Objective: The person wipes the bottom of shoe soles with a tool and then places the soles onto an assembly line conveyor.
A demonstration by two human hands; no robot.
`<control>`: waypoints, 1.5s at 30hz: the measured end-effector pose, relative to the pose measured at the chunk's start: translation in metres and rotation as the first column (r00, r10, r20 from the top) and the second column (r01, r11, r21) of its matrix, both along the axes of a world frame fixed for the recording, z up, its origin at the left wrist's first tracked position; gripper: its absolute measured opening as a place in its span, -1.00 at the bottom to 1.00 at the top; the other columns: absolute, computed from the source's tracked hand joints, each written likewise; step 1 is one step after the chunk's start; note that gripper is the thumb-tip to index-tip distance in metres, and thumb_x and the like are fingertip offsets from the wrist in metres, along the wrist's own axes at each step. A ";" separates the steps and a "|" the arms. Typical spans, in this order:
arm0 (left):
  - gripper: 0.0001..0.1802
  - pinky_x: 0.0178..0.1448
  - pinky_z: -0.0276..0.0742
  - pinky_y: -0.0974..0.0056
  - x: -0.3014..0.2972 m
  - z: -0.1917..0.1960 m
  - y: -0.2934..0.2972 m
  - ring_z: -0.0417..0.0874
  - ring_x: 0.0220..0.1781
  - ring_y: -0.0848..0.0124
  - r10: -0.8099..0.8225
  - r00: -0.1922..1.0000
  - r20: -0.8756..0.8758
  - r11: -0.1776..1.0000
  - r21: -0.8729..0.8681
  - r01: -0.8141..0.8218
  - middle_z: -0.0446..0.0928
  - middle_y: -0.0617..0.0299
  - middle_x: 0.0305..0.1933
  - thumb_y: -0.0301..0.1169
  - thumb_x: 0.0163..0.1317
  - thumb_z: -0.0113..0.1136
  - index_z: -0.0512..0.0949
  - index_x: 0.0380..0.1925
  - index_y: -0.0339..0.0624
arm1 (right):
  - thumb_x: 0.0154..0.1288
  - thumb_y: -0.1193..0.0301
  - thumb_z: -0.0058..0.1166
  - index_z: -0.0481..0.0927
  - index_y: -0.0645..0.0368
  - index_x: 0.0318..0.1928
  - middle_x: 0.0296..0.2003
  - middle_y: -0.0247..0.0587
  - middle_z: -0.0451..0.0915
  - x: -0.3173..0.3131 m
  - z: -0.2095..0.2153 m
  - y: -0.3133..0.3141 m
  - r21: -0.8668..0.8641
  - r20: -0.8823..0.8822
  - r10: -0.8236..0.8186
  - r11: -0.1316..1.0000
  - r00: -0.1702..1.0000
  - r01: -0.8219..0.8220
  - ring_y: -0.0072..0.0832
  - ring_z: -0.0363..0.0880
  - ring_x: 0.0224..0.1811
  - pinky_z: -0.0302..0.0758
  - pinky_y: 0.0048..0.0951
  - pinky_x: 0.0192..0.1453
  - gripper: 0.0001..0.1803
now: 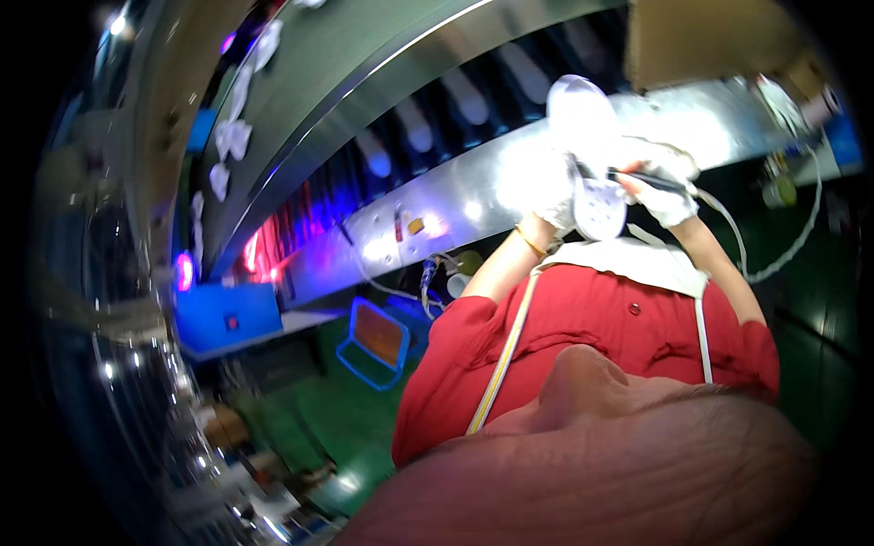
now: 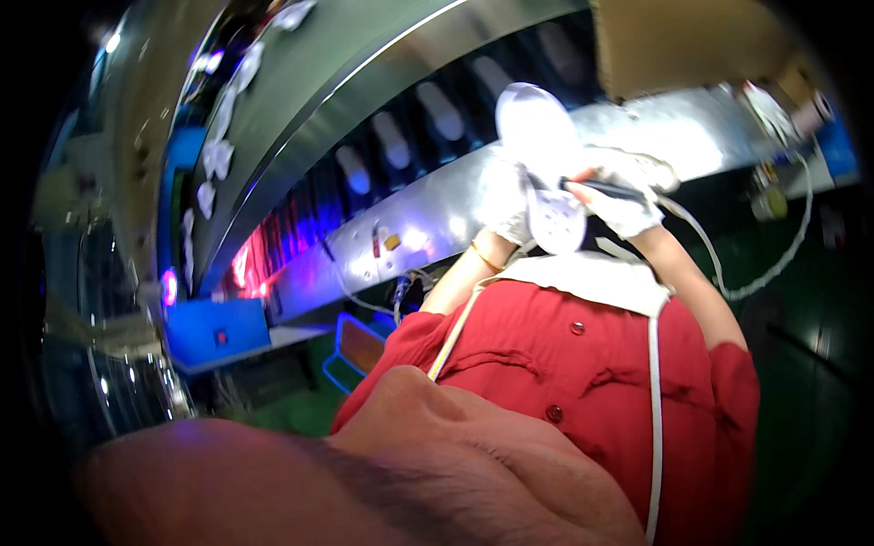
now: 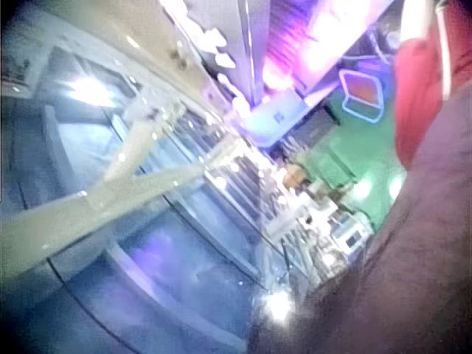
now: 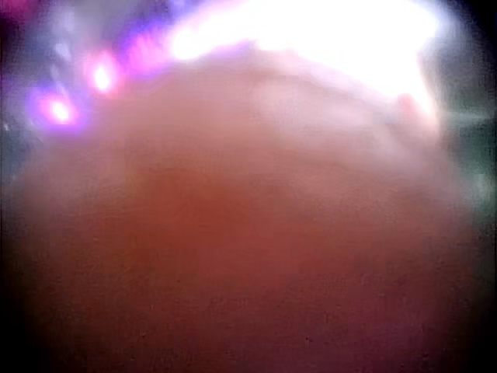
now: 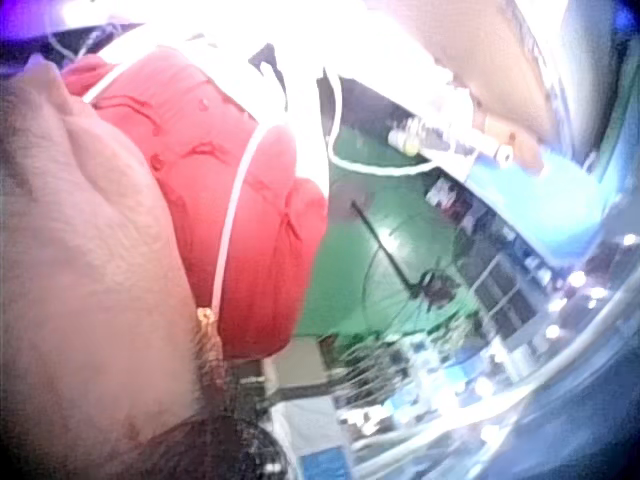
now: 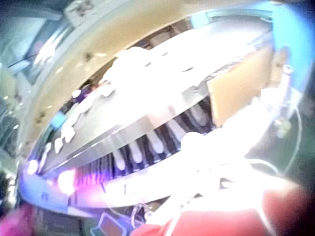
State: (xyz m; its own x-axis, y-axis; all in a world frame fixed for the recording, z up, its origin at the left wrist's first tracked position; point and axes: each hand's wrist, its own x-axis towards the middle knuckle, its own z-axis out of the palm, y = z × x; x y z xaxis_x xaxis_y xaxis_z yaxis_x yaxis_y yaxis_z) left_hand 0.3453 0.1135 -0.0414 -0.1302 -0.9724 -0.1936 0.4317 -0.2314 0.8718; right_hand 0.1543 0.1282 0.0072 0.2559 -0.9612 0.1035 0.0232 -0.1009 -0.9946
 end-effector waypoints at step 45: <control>-0.31 -0.09 0.54 0.35 0.000 0.069 -0.113 0.57 -0.14 0.43 -0.447 0.895 0.012 0.888 0.131 0.441 0.55 0.19 -0.09 0.17 0.22 -0.05 0.41 0.08 -0.19 | -0.03 0.51 0.20 0.59 0.13 -0.37 -0.36 -0.28 0.57 -0.010 0.051 -0.032 -0.113 -0.371 0.197 0.960 0.907 -0.255 -0.47 0.54 -0.26 0.46 -0.47 -0.15 -0.86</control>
State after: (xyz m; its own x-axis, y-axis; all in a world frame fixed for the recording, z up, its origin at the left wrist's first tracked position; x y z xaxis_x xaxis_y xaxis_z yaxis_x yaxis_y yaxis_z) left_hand 0.3453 0.0003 0.0272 -0.5322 -0.7834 -0.3209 0.2239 -0.4958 0.8391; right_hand 0.1441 0.0965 0.0580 0.5114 -0.8524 0.1089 -0.2860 -0.2884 -0.9138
